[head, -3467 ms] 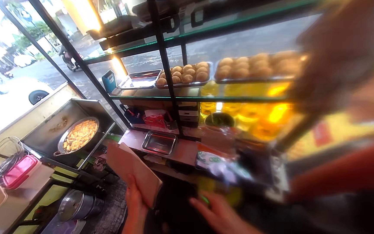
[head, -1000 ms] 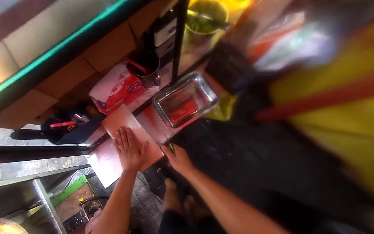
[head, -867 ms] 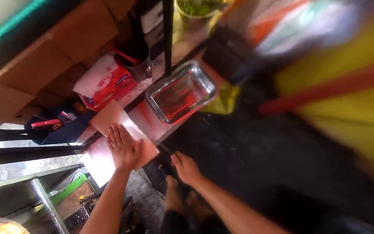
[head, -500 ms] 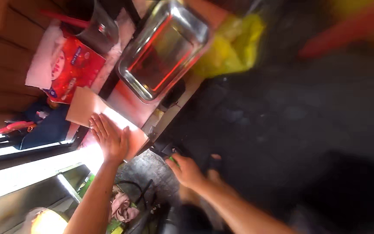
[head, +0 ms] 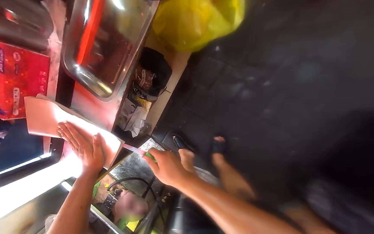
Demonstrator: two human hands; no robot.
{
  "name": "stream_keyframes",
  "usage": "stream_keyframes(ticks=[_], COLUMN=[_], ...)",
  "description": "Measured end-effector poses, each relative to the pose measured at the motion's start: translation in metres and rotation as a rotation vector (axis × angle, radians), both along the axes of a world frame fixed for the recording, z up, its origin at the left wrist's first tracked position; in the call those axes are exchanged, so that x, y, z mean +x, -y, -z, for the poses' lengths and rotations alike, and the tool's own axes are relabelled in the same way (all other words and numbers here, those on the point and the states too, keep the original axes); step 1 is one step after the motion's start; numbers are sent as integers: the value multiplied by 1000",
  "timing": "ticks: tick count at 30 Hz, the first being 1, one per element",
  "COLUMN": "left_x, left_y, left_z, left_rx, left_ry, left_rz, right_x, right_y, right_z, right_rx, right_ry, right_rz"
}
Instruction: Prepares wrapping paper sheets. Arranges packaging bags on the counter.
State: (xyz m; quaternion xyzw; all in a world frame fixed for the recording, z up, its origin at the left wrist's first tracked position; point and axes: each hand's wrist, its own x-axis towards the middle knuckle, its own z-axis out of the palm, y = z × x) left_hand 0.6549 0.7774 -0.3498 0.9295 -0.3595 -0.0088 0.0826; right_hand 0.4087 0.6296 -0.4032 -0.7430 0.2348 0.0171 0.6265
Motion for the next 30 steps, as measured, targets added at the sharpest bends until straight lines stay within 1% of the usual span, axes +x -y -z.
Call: stream_keyframes(ticks=[4, 8, 14, 19, 24, 26, 28, 30], left_x=[-6, -8, -7, -6, -5, -3, -5, -5], left_y=[-5, -5, -10, -12, -14, -14, -17, -17], left_z=[-3, -4, -3, 1, 2, 5, 6, 5], left_rx=[34, 45, 53, 57, 48, 34, 40, 35], left_ry=[6, 10, 43, 55, 67, 73, 61, 54], left_rz=[10, 12, 57, 65, 93, 103, 102, 99], right_x=[8, 20, 46, 54, 33, 26, 30, 45], right_y=[-5, -15, -10, -2, -8, -9, -9, -11], right_z=[-7, -18, -33, -30, -28, -26, -31, -34], right_rx=[100, 183, 303, 265, 175, 190, 226, 222], right_ry=[-4, -2, -87, -87, -73, -87, -117, -108], right_rz=[-23, -2, -96, -146, -66, -44, -54, -51])
